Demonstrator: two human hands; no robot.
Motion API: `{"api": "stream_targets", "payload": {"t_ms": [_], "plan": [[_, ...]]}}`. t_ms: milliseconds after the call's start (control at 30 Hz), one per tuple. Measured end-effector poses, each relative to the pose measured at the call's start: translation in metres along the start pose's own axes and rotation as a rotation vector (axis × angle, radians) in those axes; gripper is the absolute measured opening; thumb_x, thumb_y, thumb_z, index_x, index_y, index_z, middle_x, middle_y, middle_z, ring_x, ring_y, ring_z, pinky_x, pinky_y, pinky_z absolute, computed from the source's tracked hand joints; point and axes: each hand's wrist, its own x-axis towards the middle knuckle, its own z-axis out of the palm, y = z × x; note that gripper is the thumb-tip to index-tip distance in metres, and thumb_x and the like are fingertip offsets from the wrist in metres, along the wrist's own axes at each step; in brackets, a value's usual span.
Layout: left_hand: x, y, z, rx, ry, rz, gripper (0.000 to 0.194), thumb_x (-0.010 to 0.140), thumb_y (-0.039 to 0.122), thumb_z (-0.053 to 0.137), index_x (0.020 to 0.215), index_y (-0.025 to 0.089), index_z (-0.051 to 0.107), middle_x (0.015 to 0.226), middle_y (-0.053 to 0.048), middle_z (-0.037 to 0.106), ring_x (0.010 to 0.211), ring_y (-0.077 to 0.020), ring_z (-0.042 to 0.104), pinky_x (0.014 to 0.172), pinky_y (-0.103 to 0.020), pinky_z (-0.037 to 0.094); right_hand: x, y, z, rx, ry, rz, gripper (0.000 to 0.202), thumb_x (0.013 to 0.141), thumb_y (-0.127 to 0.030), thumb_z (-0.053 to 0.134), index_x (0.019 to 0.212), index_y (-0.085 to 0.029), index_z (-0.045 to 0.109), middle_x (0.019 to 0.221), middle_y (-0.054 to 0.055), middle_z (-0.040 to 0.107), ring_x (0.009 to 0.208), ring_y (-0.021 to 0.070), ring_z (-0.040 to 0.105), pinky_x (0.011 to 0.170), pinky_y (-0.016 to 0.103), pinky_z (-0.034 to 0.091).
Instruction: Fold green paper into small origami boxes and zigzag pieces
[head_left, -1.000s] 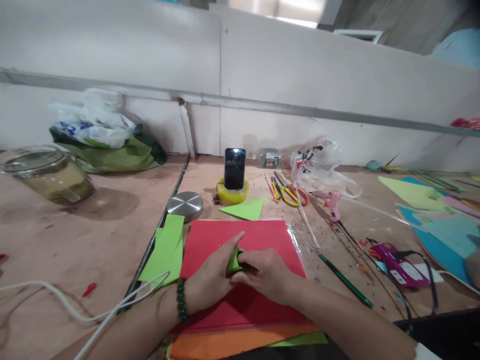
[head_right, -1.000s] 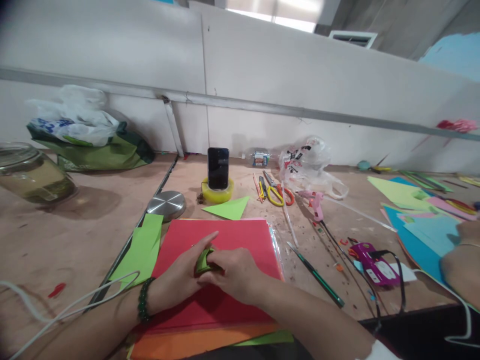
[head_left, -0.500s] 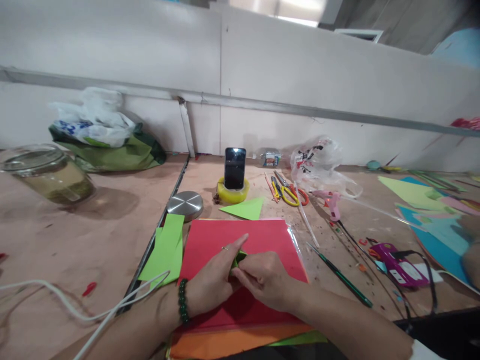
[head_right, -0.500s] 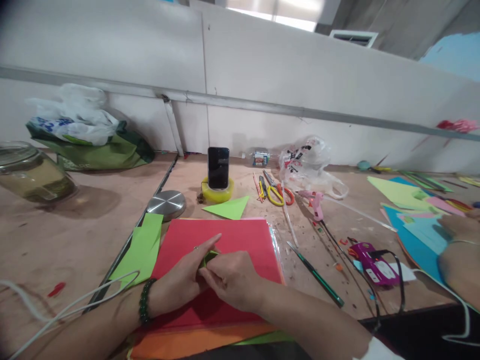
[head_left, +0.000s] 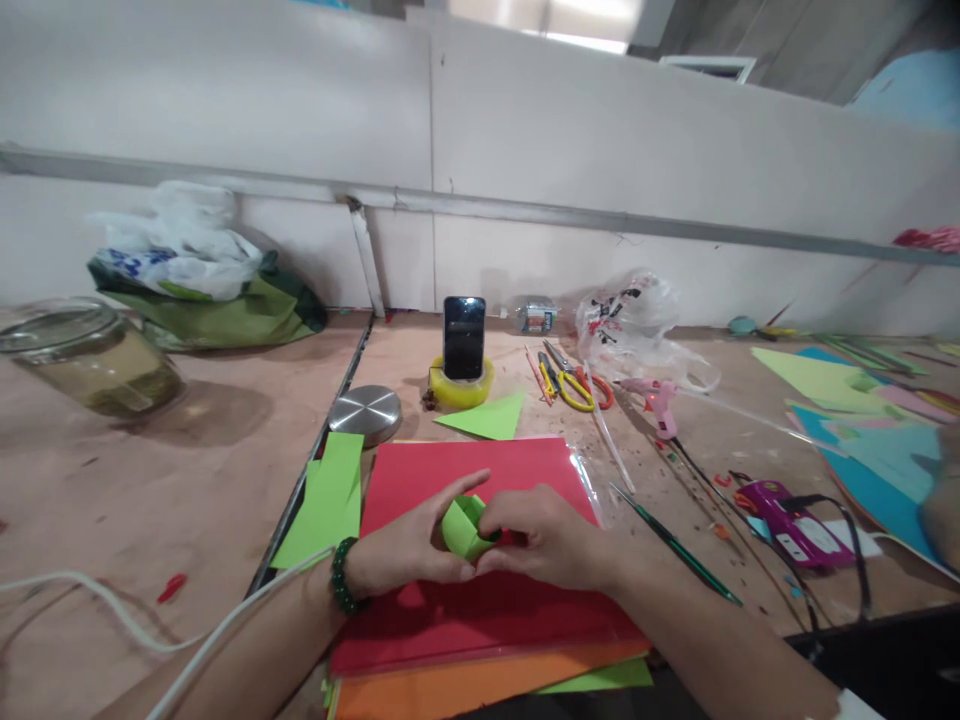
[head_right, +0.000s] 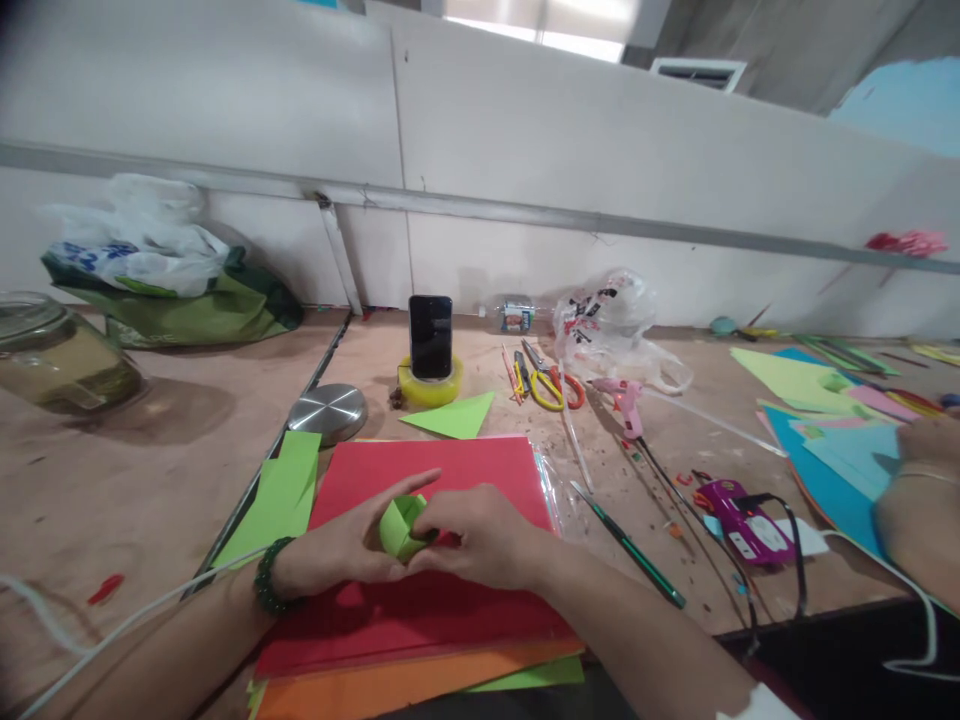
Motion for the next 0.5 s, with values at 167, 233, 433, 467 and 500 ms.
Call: {"api": "stream_targets", "payload": {"t_ms": [167,233,433,467,500], "plan": [[0.001,-0.008,0.003,0.069,-0.021,0.017,0.101,0.063,0.018,0.071,0.147,0.025,0.015,0.089,0.004,0.056,0.069,-0.0088,0.050,0.061,-0.021,0.040,0.000,0.005,0.012,0.016,0.015,-0.031,0.027,0.091,-0.037,0.056,0.076,-0.018,0.065,0.065,0.000,0.062,0.056,0.0098,0.051,0.054,0.020,0.036],[0.003,-0.011,0.004,0.133,0.038,0.061,0.096,0.065,0.017,0.068,0.147,0.023,0.018,0.092,0.002,0.056,0.072,-0.0097,0.052,0.064,-0.022,0.043,0.000,0.005,0.012,-0.008,0.028,-0.017,0.023,0.090,-0.033,0.057,0.074,-0.017,0.064,0.063,-0.001,0.061,0.054,0.0095,0.049,0.053,0.020,0.035],[0.004,-0.015,0.009,0.361,0.188,0.197,0.078,0.070,0.012,0.058,0.143,0.018,0.030,0.092,0.001,0.057,0.080,-0.0127,0.054,0.076,-0.028,0.047,0.002,0.001,0.012,0.031,0.019,0.073,0.019,0.088,-0.024,0.055,0.073,-0.016,0.062,0.060,-0.002,0.059,0.050,0.0076,0.044,0.050,0.019,0.031],[0.004,-0.015,0.010,0.392,0.196,0.208,0.079,0.071,0.012,0.057,0.144,0.018,0.028,0.089,0.001,0.057,0.079,-0.0125,0.054,0.076,-0.028,0.047,0.002,0.001,0.013,0.026,0.019,0.078,0.021,0.089,-0.025,0.054,0.072,-0.016,0.062,0.060,-0.002,0.058,0.049,0.0075,0.043,0.050,0.019,0.030],[0.003,-0.015,0.010,0.422,0.202,0.217,0.081,0.071,0.012,0.056,0.145,0.018,0.024,0.088,0.001,0.057,0.078,-0.0126,0.054,0.077,-0.029,0.048,0.002,0.000,0.014,0.011,0.021,0.076,0.023,0.090,-0.026,0.053,0.071,-0.016,0.062,0.059,-0.002,0.058,0.049,0.0076,0.043,0.050,0.019,0.030]]}}
